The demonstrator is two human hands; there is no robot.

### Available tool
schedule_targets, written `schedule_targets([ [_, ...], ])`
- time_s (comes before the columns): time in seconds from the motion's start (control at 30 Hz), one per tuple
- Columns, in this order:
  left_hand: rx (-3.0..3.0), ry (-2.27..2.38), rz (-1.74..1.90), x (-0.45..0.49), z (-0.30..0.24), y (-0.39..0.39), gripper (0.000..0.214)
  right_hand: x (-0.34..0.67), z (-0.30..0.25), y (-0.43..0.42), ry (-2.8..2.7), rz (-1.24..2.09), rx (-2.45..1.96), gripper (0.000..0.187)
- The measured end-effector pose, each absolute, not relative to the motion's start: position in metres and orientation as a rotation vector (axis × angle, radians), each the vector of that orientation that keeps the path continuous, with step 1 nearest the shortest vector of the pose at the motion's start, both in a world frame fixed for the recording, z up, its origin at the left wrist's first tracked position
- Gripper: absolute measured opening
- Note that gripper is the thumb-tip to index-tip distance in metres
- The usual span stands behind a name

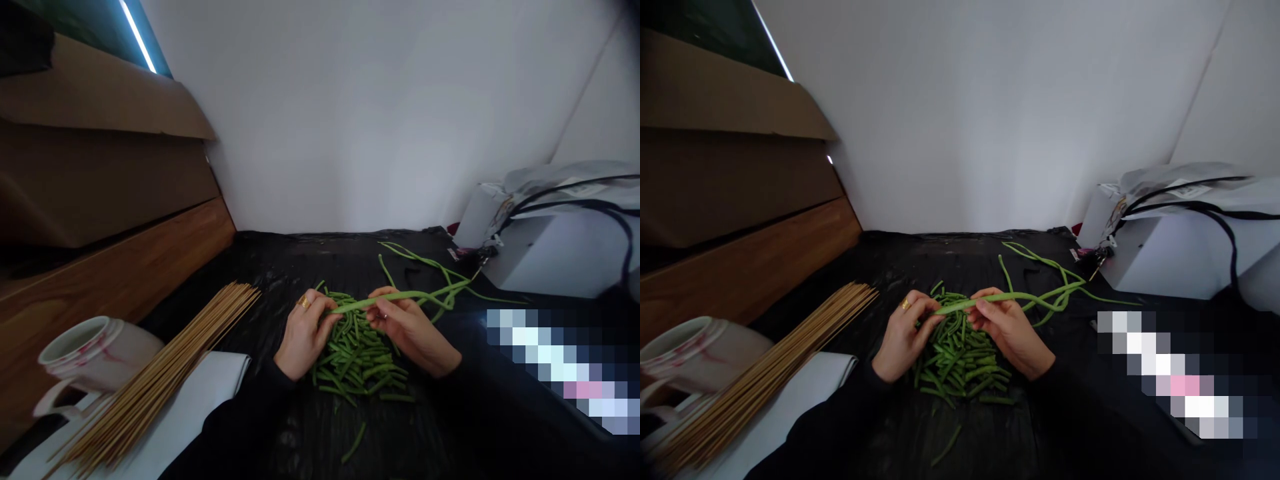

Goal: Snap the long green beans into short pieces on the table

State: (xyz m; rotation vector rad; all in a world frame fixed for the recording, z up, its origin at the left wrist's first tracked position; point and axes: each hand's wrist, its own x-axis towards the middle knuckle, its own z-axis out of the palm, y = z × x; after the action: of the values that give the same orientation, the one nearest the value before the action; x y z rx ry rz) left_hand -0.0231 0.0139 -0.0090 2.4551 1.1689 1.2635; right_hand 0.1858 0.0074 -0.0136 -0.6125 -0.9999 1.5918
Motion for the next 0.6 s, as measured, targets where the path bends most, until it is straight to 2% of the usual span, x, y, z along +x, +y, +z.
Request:
schedule_targets([
  [0.6,2.238,1.097,1.374,-0.0220,-0.0043,0.0136,0.006,0.1821,-0.0206,0.0083,-0.879,1.729,-0.577,0.015],
])
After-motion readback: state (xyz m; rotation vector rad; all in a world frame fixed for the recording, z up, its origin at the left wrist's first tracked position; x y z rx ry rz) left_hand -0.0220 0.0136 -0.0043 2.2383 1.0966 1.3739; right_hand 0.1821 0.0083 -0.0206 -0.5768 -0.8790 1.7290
